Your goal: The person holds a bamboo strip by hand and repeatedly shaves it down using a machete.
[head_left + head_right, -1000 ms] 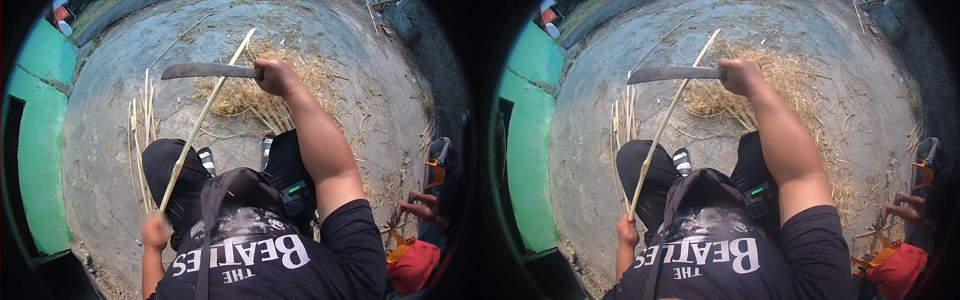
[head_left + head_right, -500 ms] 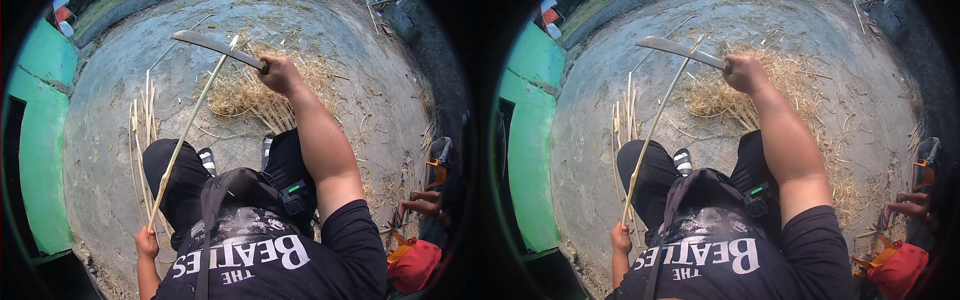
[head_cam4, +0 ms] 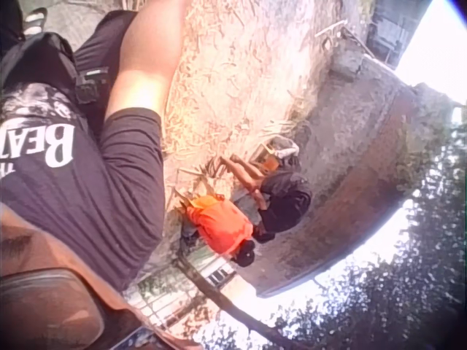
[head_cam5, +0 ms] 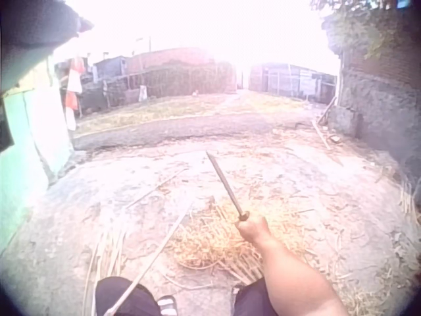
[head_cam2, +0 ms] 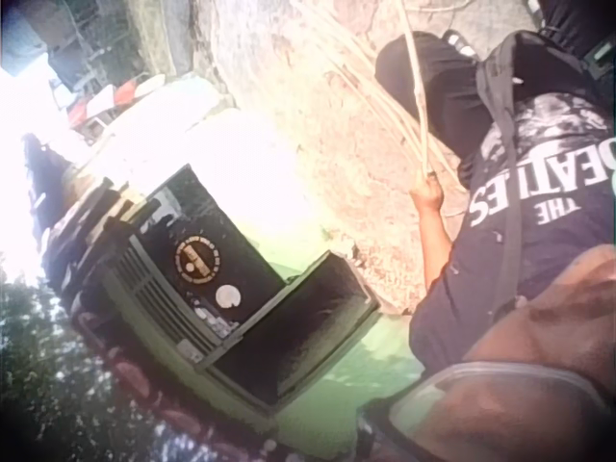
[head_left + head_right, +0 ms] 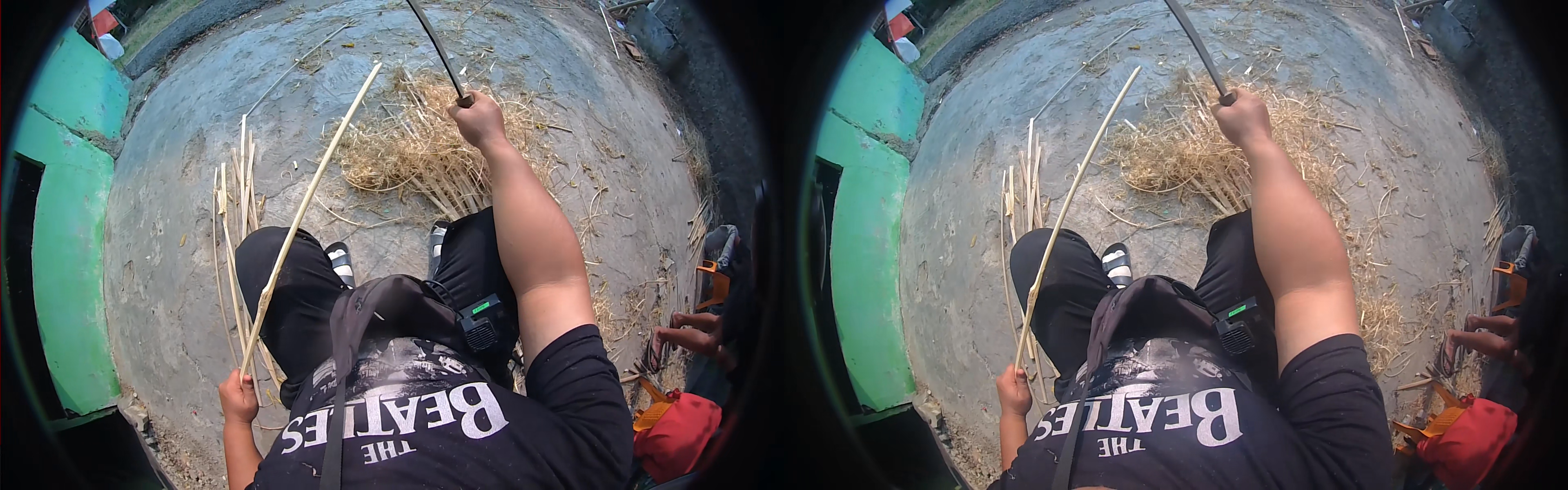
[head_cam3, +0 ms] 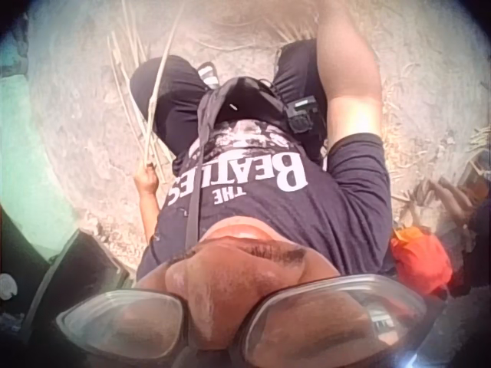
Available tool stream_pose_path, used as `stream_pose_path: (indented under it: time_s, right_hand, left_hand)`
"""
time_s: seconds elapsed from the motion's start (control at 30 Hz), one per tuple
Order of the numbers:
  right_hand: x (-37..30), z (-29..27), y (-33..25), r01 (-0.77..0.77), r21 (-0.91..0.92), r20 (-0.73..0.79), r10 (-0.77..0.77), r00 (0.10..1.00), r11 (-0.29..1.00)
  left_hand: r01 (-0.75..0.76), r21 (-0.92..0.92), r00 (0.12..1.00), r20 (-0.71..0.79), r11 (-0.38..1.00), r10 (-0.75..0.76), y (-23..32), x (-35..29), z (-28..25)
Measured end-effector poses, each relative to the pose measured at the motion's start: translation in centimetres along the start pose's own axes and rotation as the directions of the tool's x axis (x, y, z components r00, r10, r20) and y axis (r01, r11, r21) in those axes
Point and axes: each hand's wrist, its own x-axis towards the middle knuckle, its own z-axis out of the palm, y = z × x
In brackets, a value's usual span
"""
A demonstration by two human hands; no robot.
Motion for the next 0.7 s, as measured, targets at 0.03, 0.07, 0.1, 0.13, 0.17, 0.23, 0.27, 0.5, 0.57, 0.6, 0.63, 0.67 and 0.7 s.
stream_pose_path:
  time_s: [0.03,0.07,0.1,0.13,0.17,0.23,0.27,0.5,0.57,0.6,0.63,0.67,0.7]
  right_hand:
    - [-0.4,-0.1,-0.5,0.0,-0.001,0.001,0.0,1.0,1.0]
    - [-0.8,-0.1,-1.0,0.09,-0.015,0.023,-0.09,0.996,0.996]
    - [-1.1,0.0,-1.4,0.18,-0.028,0.045,-0.179,0.983,0.983]
    - [-1.4,0.3,-1.4,0.301,0.016,0.021,-0.301,0.953,0.953]
    - [-1.9,0.5,-2.1,0.303,0.02,0.02,-0.304,0.953,0.953]
    - [-3.2,1.0,-3.8,0.428,0.085,0.231,-0.436,0.87,0.9]
    - [-4.1,1.6,-4.9,0.499,0.091,0.247,-0.505,0.827,0.862]
    - [-7.7,4.6,-6.8,0.727,-0.039,0.565,-0.585,0.582,0.686]
    - [-6.6,4.3,-6.4,0.646,-0.215,0.653,-0.384,0.653,0.733]
    - [-5.7,4.1,-6.1,0.524,-0.244,0.621,-0.284,0.731,0.816]
    - [-4.0,4.6,-4.3,0.376,-0.218,0.537,-0.21,0.817,0.901]
    - [-3.2,4.3,-3.8,0.332,-0.196,0.526,-0.187,0.83,0.923]
    - [-2.6,4.2,-3.3,0.287,-0.174,0.514,-0.162,0.842,0.942]
  left_hand:
    - [0.001,0.0,1.0,0.001,1.0,-0.001,0.9,0.5,-0.1]
    - [0.02,0.003,1.0,0.021,1.0,-0.02,2.1,1.3,-0.3]
    - [0.039,0.007,0.998,0.041,0.999,-0.039,3.5,2.2,-0.4]
    - [0.033,0.007,0.999,0.043,0.999,-0.033,5.0,3.3,-0.6]
    - [0.034,-0.022,0.997,0.072,0.999,-0.033,6.7,4.2,-1.0]
    - [0.04,-0.042,0.995,0.095,0.998,-0.036,9.2,5.8,-0.8]
    - [0.062,-0.031,0.992,0.108,0.998,-0.059,10.2,6.5,-0.6]
    - [0.017,0.039,0.996,0.081,0.999,-0.02,11.5,8.1,1.9]
    - [-0.002,0.033,0.999,0.045,0.999,0.001,11.6,8.1,2.4]
    - [0.005,0.034,0.999,0.054,0.999,-0.007,11.5,8.0,2.5]
    - [-0.018,0.044,0.999,0.043,0.999,0.016,11.5,8.2,2.5]
    - [-0.033,0.054,0.999,0.024,0.998,0.032,11.4,8.2,2.4]
    - [-0.032,0.053,0.999,0.023,0.998,0.031,11.4,8.3,2.3]
